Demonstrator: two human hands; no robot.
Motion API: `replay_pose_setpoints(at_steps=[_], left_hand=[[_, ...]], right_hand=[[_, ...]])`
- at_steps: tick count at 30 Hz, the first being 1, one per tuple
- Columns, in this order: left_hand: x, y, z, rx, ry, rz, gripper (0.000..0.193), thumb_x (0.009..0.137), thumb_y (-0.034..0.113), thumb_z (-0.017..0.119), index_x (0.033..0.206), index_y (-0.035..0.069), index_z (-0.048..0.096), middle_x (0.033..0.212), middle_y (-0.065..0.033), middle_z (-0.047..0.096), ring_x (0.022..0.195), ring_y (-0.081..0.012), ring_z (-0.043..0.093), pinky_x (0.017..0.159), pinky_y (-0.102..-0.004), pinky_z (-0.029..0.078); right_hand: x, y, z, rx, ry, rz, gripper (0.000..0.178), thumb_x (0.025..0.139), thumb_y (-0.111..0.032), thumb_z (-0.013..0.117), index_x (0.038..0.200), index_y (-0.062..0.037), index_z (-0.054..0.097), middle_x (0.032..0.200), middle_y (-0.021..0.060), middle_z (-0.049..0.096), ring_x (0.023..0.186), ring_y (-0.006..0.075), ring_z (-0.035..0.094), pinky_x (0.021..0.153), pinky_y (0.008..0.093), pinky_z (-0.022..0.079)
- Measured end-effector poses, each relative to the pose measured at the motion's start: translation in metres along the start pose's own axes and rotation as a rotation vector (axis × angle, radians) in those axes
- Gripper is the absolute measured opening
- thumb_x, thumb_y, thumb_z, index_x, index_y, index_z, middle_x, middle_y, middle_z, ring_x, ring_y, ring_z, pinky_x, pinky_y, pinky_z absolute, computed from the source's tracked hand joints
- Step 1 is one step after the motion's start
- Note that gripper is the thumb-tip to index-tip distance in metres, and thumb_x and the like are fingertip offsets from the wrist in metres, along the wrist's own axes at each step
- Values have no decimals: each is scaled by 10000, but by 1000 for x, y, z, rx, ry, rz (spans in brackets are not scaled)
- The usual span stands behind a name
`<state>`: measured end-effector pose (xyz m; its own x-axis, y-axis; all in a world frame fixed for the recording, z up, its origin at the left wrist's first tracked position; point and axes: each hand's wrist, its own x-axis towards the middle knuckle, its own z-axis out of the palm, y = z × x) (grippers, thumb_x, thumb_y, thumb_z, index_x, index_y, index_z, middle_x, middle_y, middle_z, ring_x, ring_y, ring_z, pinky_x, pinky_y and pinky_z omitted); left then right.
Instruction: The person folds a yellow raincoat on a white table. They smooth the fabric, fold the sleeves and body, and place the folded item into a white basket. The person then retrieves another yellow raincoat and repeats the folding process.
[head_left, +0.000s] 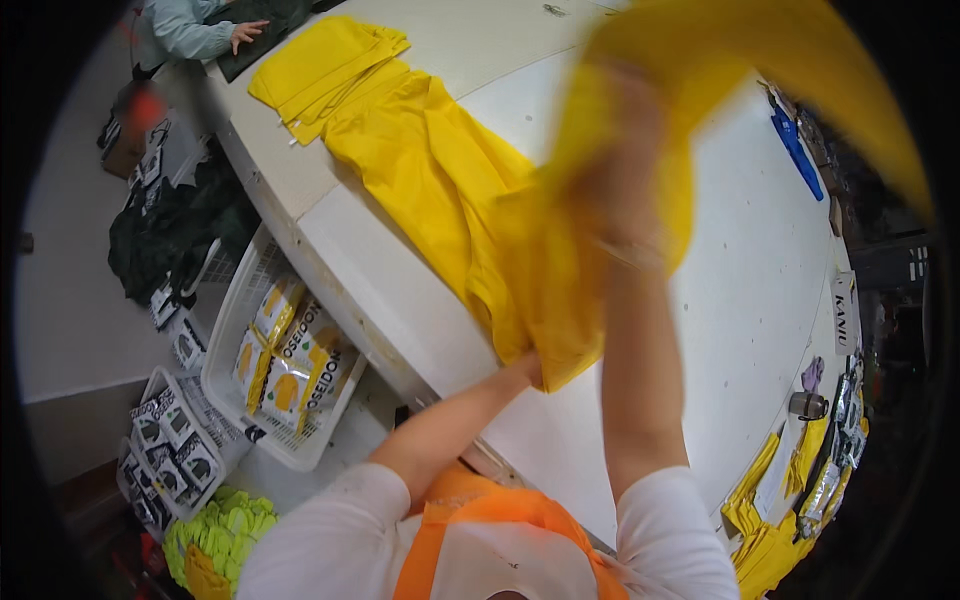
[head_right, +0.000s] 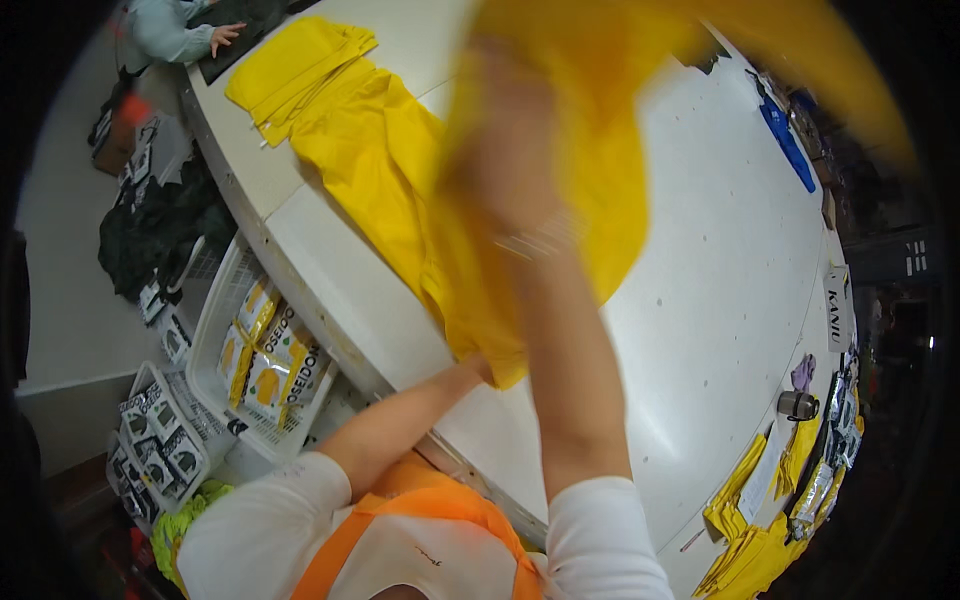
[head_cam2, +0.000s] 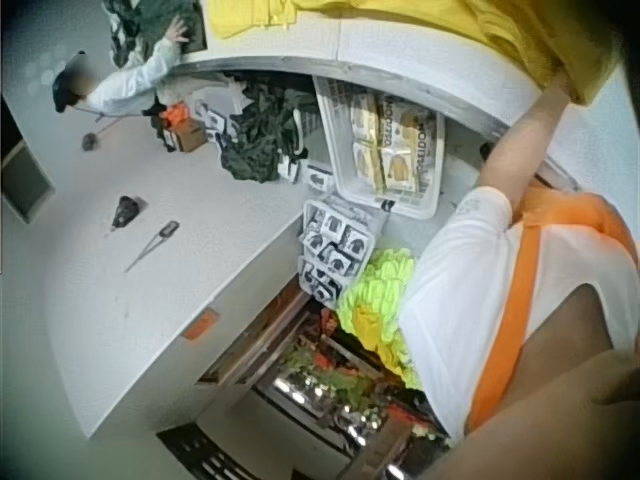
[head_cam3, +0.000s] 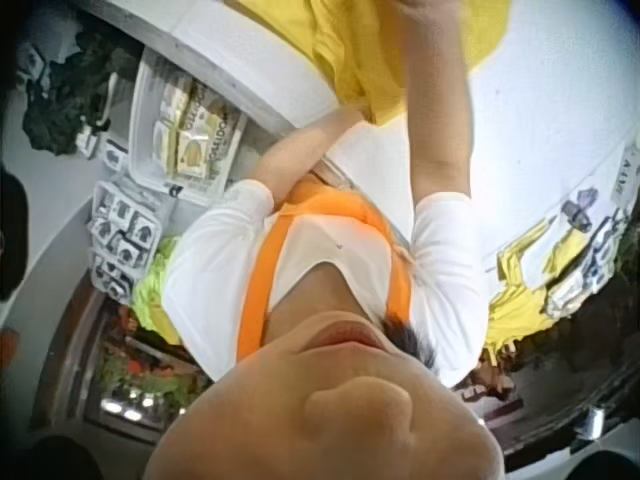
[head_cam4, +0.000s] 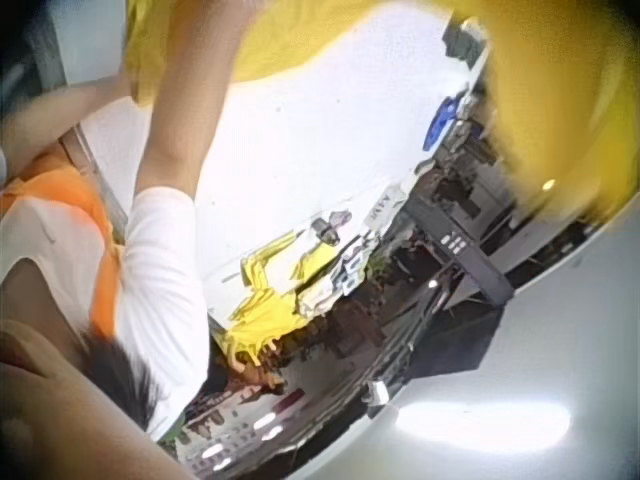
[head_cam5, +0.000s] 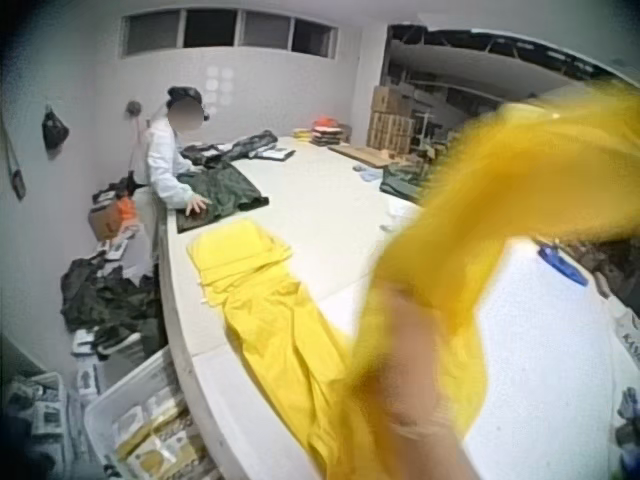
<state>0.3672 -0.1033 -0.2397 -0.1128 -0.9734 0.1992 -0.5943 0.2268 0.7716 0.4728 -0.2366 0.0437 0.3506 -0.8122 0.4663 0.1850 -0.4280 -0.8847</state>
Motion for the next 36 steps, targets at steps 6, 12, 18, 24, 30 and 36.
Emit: replay_pose_setpoints(at_steps=[6,12,18,24,30,36], left_hand=[[-8,-12,5,-116,-27,11,690,804,412,578,1364,96,328,1396,-164,287,1302,-295,227,1068,-427,156],[-21,-31,-13,-104,69,-84,658,790,354,610,1334,79,362,1339,-158,357,1244,-294,306,1034,-415,219],[-25,-12,-13,-51,34,-80,628,776,297,641,1305,63,395,1282,-152,428,1187,-293,385,999,-403,281],[-60,-2,-60,324,-16,-149,600,762,239,673,1275,46,429,1225,-146,498,1129,-293,464,965,-391,344],[-179,89,-94,-491,294,-494,438,800,184,659,1174,13,508,1168,-134,547,1082,-240,509,925,-357,378],[-172,96,-53,-667,414,-923,330,906,259,554,1072,-25,537,936,-70,634,837,-134,586,732,-273,453]], right_hand=[[-11,145,141,-682,-853,273,756,829,-569,486,1333,-13,391,1454,277,160,1355,424,132,1105,464,115],[-17,123,-55,-547,-158,280,307,877,-146,579,1161,-32,572,1156,102,593,1069,171,557,883,282,458],[-143,155,-237,-419,-259,696,223,906,-164,554,1055,2,563,948,44,612,815,132,538,712,245,448],[-156,101,-196,-658,-293,440,177,890,-157,566,946,10,546,759,66,597,657,116,515,619,239,441],[-199,63,-202,-351,-423,268,217,863,-121,582,1037,7,570,872,70,633,770,128,583,694,234,460],[-222,88,-198,-228,-326,437,247,841,-41,586,1080,19,573,996,89,645,879,132,607,781,241,469]])
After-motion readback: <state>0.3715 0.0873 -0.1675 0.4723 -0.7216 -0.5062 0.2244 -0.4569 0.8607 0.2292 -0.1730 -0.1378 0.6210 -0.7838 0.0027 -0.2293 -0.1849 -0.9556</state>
